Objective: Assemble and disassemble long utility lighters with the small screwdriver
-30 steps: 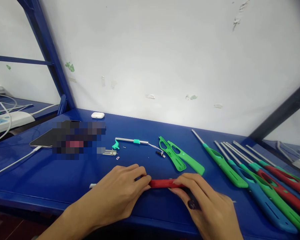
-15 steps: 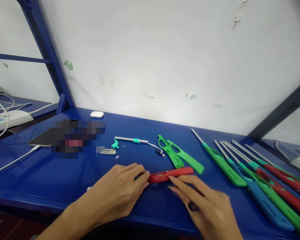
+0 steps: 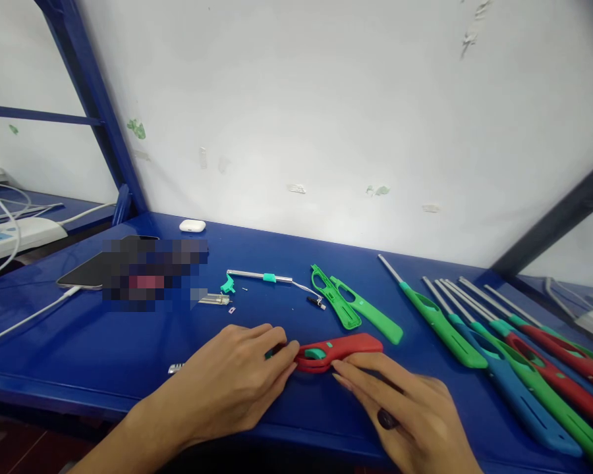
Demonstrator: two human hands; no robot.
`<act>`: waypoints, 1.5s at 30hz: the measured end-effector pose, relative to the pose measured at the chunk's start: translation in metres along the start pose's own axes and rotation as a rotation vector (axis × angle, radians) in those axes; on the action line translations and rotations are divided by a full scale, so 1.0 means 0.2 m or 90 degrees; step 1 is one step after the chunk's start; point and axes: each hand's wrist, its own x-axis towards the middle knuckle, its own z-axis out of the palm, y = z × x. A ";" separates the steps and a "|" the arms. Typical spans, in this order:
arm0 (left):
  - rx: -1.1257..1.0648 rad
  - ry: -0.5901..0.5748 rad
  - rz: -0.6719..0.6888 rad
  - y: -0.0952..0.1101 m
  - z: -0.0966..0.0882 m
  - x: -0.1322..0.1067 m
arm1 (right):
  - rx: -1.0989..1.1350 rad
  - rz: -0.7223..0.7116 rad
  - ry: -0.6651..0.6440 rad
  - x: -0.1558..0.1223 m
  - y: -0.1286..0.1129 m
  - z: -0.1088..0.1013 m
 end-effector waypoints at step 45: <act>0.119 -0.043 -0.097 0.01 0.04 0.04 | -0.251 0.294 0.033 -0.02 0.03 0.03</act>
